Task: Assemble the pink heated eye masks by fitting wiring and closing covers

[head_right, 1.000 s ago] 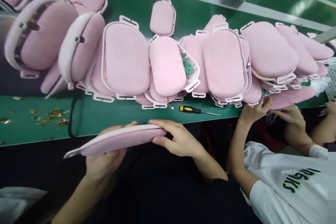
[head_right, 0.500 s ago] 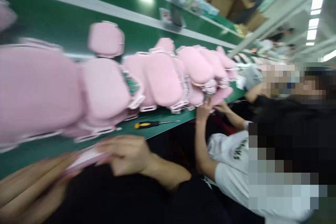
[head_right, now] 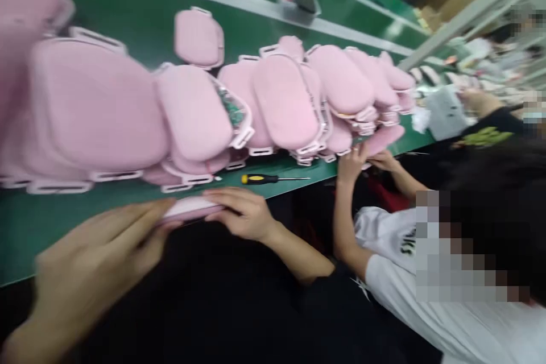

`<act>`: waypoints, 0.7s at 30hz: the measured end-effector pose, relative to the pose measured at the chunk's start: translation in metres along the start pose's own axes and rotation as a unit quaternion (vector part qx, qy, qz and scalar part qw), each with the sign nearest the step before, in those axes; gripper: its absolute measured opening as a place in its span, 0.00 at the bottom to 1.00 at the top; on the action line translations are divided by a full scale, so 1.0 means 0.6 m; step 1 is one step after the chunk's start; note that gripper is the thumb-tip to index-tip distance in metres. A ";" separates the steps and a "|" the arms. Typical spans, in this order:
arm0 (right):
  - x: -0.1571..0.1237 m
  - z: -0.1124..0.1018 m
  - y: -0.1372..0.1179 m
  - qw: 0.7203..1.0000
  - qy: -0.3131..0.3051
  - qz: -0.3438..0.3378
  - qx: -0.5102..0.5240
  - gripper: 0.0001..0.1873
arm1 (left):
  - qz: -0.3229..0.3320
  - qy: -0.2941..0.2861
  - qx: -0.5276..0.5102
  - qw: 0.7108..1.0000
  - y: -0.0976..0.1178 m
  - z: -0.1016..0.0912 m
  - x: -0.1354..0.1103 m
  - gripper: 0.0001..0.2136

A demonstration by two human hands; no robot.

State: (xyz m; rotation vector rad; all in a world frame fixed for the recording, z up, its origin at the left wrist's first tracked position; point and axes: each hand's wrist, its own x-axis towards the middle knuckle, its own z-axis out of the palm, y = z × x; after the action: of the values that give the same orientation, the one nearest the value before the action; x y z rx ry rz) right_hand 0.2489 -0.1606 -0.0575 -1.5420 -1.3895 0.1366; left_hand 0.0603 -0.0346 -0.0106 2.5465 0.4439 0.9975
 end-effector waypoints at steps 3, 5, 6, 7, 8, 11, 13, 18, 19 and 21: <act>-0.023 0.019 0.015 0.996 0.061 0.033 0.063 0.15 | 0.069 -0.032 0.143 0.987 0.008 -0.005 0.012 0.09; -0.036 0.034 0.014 0.993 0.075 0.049 0.075 0.15 | 0.067 -0.003 0.146 0.987 0.017 0.008 0.016 0.09; -0.040 0.040 0.011 0.992 0.082 0.056 0.074 0.15 | 0.057 0.014 0.146 0.987 0.022 0.015 0.016 0.09; -0.041 0.046 0.009 0.992 0.087 0.060 0.070 0.14 | 0.048 0.032 0.147 0.987 0.027 0.021 0.015 0.08; -0.040 0.049 0.008 0.992 0.094 0.060 0.064 0.13 | 0.040 0.046 0.149 0.987 0.031 0.025 0.013 0.08; -0.018 0.042 0.005 0.992 0.111 0.030 0.044 0.13 | 0.044 0.069 0.156 0.984 0.034 0.026 0.008 0.10; 0.005 0.020 -0.003 0.992 0.114 -0.015 0.044 0.12 | 0.042 0.065 0.142 0.987 0.026 0.021 0.010 0.08; 0.009 -0.037 -0.037 0.976 0.027 -0.186 -0.111 0.20 | -0.207 -0.157 -0.090 0.961 -0.002 -0.021 0.049 0.14; -0.001 -0.042 -0.030 0.964 0.016 -0.205 -0.168 0.17 | -0.219 -0.194 -0.102 0.951 -0.006 -0.034 0.060 0.13; -0.017 -0.043 0.005 0.935 0.013 -0.282 -0.215 0.21 | -0.231 -0.242 -0.116 0.935 -0.014 -0.061 0.076 0.10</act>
State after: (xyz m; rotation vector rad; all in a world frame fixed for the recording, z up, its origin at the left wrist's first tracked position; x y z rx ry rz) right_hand 0.2644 -0.1829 -0.0524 -1.4047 -1.8682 -0.5725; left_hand 0.0652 -0.0002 0.0369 2.2103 0.6838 0.2221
